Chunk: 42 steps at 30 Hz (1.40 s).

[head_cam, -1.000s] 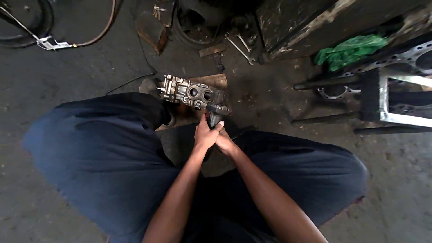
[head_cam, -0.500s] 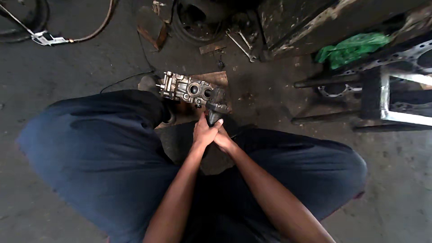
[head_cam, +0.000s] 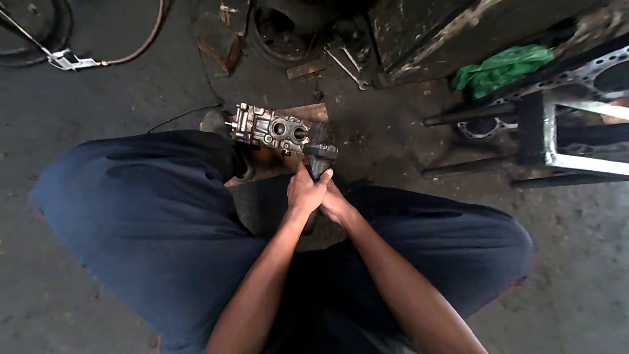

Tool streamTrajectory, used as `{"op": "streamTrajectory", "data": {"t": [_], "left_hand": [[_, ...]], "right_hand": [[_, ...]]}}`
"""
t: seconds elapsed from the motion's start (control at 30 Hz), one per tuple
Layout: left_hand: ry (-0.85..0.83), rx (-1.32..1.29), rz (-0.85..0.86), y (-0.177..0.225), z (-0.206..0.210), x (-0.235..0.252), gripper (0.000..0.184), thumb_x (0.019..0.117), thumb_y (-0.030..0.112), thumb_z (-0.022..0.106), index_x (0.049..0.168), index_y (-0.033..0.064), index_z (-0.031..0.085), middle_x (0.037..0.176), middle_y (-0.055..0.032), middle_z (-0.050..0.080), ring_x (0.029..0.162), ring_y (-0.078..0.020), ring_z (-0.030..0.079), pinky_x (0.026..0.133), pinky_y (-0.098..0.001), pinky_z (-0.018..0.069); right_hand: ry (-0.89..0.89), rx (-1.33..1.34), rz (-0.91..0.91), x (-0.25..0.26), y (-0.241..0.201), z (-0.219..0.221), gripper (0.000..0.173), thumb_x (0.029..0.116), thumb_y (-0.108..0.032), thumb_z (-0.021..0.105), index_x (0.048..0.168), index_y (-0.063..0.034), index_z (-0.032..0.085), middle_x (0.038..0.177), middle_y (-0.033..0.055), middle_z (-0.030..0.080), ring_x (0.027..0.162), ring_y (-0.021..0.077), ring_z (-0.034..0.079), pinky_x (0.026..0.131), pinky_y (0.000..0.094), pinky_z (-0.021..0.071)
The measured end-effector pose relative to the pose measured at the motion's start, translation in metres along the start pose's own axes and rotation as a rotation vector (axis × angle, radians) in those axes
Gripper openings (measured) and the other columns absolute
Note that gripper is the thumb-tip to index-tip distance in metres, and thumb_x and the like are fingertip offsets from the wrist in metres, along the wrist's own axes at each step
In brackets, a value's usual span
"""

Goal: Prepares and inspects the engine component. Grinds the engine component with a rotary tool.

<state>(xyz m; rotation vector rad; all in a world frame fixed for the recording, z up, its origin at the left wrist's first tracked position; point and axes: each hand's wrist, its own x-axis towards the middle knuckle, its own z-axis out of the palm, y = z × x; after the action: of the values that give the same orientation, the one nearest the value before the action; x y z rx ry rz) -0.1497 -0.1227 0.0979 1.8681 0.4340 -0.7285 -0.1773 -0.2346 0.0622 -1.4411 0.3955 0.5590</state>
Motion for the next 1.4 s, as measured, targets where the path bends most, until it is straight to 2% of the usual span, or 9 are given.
{"op": "streamTrajectory", "data": {"t": [0.17,0.3,0.5,0.73,0.87,0.97,1.13,1.4], "left_hand": [[-0.008,0.019,0.004,0.009,0.000,-0.012,0.075,0.0953,0.055,0.067,0.151,0.0097,0.044,0.119,-0.0170,0.070,0.115,-0.0321,0.067,0.100,-0.0561,0.0521],[-0.029,0.042,0.009,0.017,-0.001,-0.022,0.072,0.0964,0.055,0.065,0.148,0.0083,0.047,0.119,-0.0168,0.070,0.116,-0.0313,0.067,0.100,-0.0550,0.0521],[-0.056,0.048,0.023,0.022,-0.002,-0.033,0.074,0.0978,0.055,0.063,0.151,0.0073,0.045,0.120,-0.0173,0.069,0.117,-0.0317,0.066,0.101,-0.0548,0.0517],[-0.051,-0.044,0.028,0.021,0.004,-0.038,0.067,0.0984,0.053,0.063,0.143,0.0056,0.049,0.113,-0.0151,0.070,0.110,-0.0269,0.068,0.097,-0.0499,0.0543],[-0.051,-0.101,0.050,0.022,0.005,-0.040,0.065,0.0987,0.051,0.064,0.144,0.0055,0.049,0.113,-0.0139,0.070,0.109,-0.0242,0.068,0.097,-0.0474,0.0549],[-0.062,-0.138,0.061,0.022,0.006,-0.041,0.067,0.0991,0.050,0.063,0.147,0.0061,0.046,0.118,-0.0141,0.070,0.113,-0.0240,0.068,0.100,-0.0470,0.0543],[-0.072,-0.176,0.060,0.022,0.007,-0.039,0.067,0.0992,0.049,0.064,0.147,0.0062,0.046,0.115,-0.0131,0.070,0.111,-0.0224,0.068,0.098,-0.0453,0.0553],[-0.059,-0.178,0.039,0.024,0.000,-0.041,0.067,0.0994,0.049,0.063,0.147,0.0056,0.046,0.116,-0.0137,0.070,0.112,-0.0228,0.068,0.099,-0.0449,0.0545]], "right_hand": [[0.031,0.073,-0.001,-0.011,-0.011,0.003,0.034,0.0957,-0.005,0.061,0.129,0.0010,0.055,0.111,0.0106,0.069,0.102,0.0123,0.068,0.093,0.0309,0.0570],[0.056,0.070,0.003,-0.020,-0.016,0.000,0.029,0.0970,-0.004,0.060,0.126,0.0004,0.056,0.107,0.0090,0.069,0.098,0.0113,0.068,0.090,0.0296,0.0578],[0.071,0.037,-0.006,-0.031,-0.020,-0.002,0.032,0.0977,-0.006,0.059,0.129,0.0004,0.054,0.109,0.0091,0.069,0.101,0.0108,0.068,0.091,0.0294,0.0575],[0.035,-0.022,-0.034,-0.039,-0.033,-0.007,0.035,0.0925,-0.007,0.065,0.125,0.0004,0.057,0.106,0.0083,0.071,0.099,0.0117,0.069,0.090,0.0298,0.0585],[0.052,-0.086,-0.048,-0.042,-0.038,-0.010,0.036,0.0902,-0.010,0.068,0.124,-0.0008,0.058,0.105,0.0073,0.071,0.098,0.0107,0.070,0.088,0.0289,0.0590],[0.077,-0.146,-0.056,-0.044,-0.041,-0.011,0.040,0.0892,-0.012,0.070,0.126,-0.0008,0.058,0.107,0.0070,0.071,0.099,0.0108,0.070,0.089,0.0292,0.0591],[0.125,-0.230,-0.060,-0.043,-0.044,-0.009,0.039,0.0902,-0.014,0.070,0.125,-0.0010,0.058,0.106,0.0068,0.071,0.098,0.0103,0.070,0.089,0.0289,0.0594],[0.074,-0.208,-0.078,-0.042,-0.047,-0.006,0.049,0.0843,-0.017,0.075,0.127,-0.0008,0.057,0.107,0.0062,0.071,0.099,0.0100,0.070,0.089,0.0290,0.0592]]}}
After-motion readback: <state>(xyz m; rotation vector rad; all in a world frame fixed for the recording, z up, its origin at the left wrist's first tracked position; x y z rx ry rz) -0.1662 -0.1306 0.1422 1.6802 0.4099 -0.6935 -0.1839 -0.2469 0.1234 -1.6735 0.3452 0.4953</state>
